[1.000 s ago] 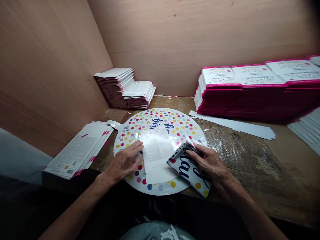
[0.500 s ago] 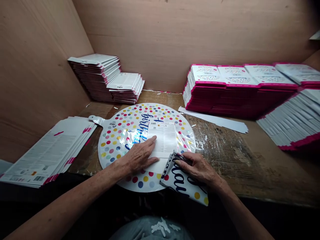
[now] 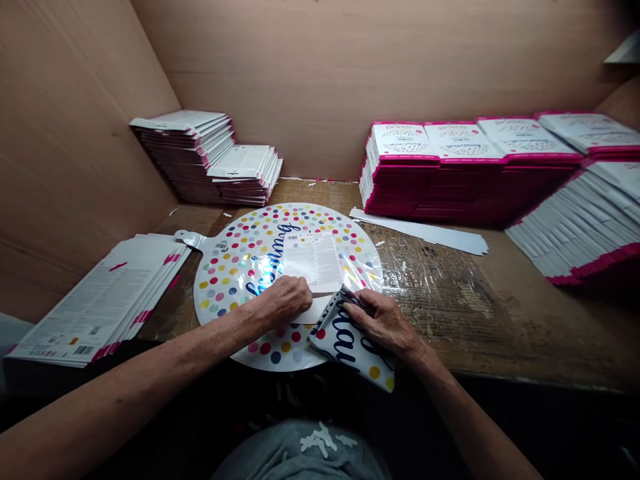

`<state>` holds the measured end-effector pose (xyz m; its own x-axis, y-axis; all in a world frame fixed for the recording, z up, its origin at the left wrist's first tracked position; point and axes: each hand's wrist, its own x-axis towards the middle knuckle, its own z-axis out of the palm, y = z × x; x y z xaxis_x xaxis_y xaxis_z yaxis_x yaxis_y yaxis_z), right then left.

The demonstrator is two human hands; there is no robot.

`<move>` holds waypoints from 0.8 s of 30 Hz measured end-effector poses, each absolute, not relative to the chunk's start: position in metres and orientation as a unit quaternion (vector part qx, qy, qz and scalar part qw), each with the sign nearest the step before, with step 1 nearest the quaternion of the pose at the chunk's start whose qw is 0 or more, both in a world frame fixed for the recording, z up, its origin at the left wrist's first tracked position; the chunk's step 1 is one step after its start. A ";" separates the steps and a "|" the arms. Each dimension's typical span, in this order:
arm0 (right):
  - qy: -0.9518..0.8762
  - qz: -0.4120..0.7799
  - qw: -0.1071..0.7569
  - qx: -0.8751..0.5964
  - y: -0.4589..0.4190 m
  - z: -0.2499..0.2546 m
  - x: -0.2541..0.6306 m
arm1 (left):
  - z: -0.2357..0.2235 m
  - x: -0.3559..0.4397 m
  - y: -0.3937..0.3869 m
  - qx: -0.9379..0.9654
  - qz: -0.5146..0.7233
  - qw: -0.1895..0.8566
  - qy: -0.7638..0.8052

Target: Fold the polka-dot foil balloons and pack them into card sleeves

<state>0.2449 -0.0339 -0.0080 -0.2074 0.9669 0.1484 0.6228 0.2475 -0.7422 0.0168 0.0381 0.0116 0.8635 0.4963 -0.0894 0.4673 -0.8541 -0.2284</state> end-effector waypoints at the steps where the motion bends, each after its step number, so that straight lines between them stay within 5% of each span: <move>1: -0.721 0.249 0.342 -0.548 -0.035 -0.008 0.240 | 0.011 0.017 0.037 -0.957 0.063 0.095 -0.265; 4: -0.713 0.167 0.380 -0.566 -0.037 -0.011 0.224 | 0.011 0.019 0.033 -0.946 0.031 0.103 -0.306; 12: -0.694 0.176 0.285 -0.637 -0.010 -0.016 0.222 | 0.033 0.023 0.030 -0.949 0.016 0.153 -0.276; 19: -0.600 0.391 0.320 -0.620 -0.004 -0.007 0.225 | 0.036 0.013 0.033 -0.959 -0.026 0.136 -0.246; 24: -0.636 0.177 0.362 -0.658 -0.009 -0.009 0.217 | 0.032 0.009 0.016 -0.951 -0.088 0.093 -0.282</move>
